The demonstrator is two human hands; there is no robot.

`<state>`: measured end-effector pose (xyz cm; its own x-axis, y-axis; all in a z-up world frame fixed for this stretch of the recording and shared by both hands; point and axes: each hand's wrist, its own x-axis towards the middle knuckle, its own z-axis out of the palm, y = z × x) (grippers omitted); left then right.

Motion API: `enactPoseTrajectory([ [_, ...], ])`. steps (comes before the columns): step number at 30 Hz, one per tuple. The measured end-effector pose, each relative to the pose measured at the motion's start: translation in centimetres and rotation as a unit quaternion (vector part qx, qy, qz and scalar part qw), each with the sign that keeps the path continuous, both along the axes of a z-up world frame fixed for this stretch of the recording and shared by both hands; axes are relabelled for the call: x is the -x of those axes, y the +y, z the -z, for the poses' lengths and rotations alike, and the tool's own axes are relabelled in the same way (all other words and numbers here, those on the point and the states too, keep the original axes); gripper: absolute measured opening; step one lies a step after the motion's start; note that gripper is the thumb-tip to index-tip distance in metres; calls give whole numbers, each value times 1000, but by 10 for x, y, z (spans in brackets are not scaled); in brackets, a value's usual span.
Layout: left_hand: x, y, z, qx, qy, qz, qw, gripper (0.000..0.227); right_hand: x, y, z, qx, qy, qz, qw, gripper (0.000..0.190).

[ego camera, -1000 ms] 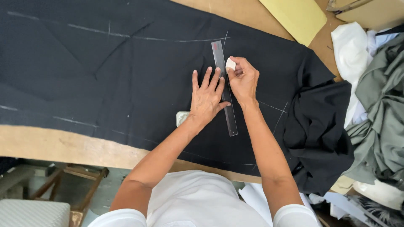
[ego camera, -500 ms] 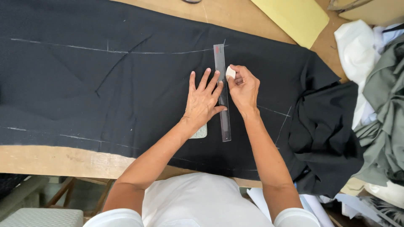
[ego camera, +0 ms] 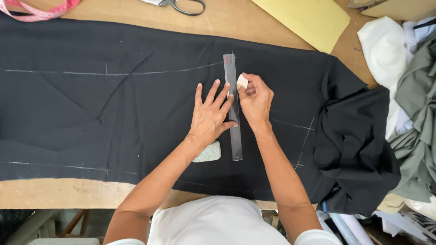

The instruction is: The person uses a ruler and chalk to mark lines on a piece of black fabric laid out on a table. They then use scissors to cut the fabric along the marked lines.

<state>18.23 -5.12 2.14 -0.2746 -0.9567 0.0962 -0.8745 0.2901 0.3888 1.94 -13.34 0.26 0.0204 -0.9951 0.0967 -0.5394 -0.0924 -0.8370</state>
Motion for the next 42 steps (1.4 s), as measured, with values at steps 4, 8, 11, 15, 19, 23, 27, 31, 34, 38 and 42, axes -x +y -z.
enactPoseTrajectory([
  [4, -9, -8, -4, -5, -1, 16, 1000, 89, -1, 1, -3, -14, -4, 1, 1000, 41],
  [8, -11, -12, -5, -10, 2, 22, 1000, 88, -1, 2, -1, -11, 10, 2, 1000, 40],
  [11, -13, -16, -5, -4, 3, 24, 1000, 87, -3, 0, -4, -9, 15, 2, 1000, 40],
  [15, -15, -19, -5, -8, 6, 24, 1000, 87, -3, 3, -4, -9, 17, 3, 1000, 40],
  [19, -17, -24, -5, -10, 5, 27, 1000, 87, -4, 1, -4, -1, 21, 1, 1000, 40],
  [23, -18, -27, -7, -22, 3, 28, 999, 86, -5, 2, -4, 3, 22, 7, 1000, 40],
  [27, -19, -31, -8, -20, 3, 29, 999, 86, -5, 1, -3, 1, 26, 6, 1000, 40],
  [31, -19, -31, -8, -28, -3, 32, 999, 86, -4, 3, 2, 18, 32, 9, 999, 42],
  [34, -17, -33, -14, -44, -13, 38, 998, 86, -7, -1, -3, 26, 42, 11, 999, 42],
  [38, -12, -34, -15, -67, -38, 39, 996, 86, -17, -33, 0, 80, 58, 8, 995, 38],
  [42, -9, -35, -22, -78, -48, 35, 995, 85, -24, -76, 17, 42, 25, 25, 999, 39],
])
